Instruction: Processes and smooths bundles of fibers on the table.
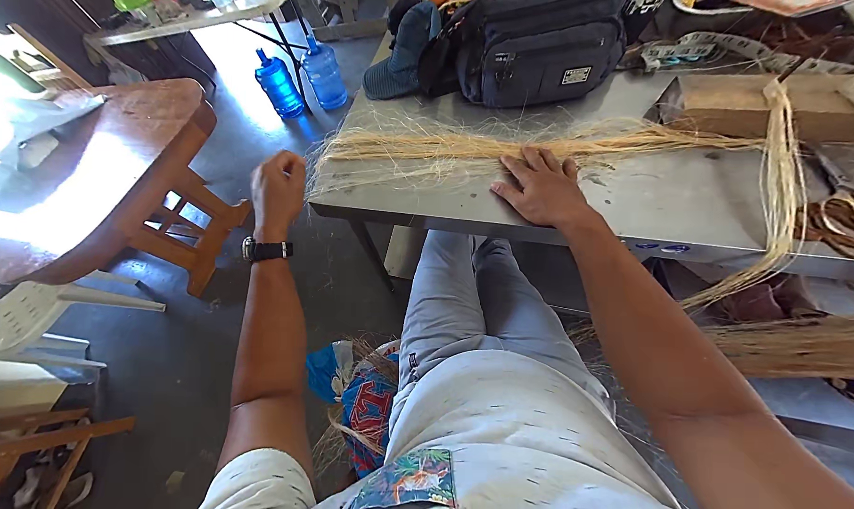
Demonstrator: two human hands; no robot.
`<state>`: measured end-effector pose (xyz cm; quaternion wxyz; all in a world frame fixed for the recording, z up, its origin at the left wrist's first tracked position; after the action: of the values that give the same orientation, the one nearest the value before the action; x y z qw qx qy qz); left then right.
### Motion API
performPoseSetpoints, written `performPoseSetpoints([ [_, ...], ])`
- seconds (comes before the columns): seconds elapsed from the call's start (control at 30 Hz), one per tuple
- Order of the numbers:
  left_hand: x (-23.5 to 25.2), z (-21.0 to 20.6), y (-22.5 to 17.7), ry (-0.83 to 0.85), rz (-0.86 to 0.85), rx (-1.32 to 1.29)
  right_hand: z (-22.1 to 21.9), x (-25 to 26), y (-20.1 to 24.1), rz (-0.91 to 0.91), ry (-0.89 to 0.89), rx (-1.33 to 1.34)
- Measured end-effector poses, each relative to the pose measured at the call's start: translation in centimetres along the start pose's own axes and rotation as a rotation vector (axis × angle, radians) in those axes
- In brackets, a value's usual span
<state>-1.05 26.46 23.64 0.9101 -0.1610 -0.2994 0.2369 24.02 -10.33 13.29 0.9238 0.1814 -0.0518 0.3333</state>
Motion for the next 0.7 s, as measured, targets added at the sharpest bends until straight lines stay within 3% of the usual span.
performPoseSetpoints([
  [0.13, -0.1, -5.1, -0.7, 0.361, -0.156, 0.082, -0.1, 0.0, -0.1, -0.012, 0.011, -0.011],
  [0.33, 0.7, -8.2, 0.4, 0.293, -0.064, 0.135, 0.2, -0.1, -0.3, 0.005, -0.042, 0.022],
  [0.6, 0.9, -8.4, 0.6, 0.288, 0.024, 0.146, 1.2, -0.3, -0.6, 0.055, -0.211, 0.205],
  [0.7, 1.2, -8.3, 1.4, 0.336, -0.022, 0.086, 1.4, -0.3, -0.7, 0.049, -0.243, 0.241],
])
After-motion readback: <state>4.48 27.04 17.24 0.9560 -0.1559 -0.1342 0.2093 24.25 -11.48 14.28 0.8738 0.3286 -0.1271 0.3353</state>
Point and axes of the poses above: each hand's wrist, its own x-axis towards the middle knuckle, its own z-axis out of the back of the hand, y = z × x, the point moved 5 cm from there along x, towards the middle knuckle, and after that the axes turned 6 degrees about -y, right-handed, at the moved point
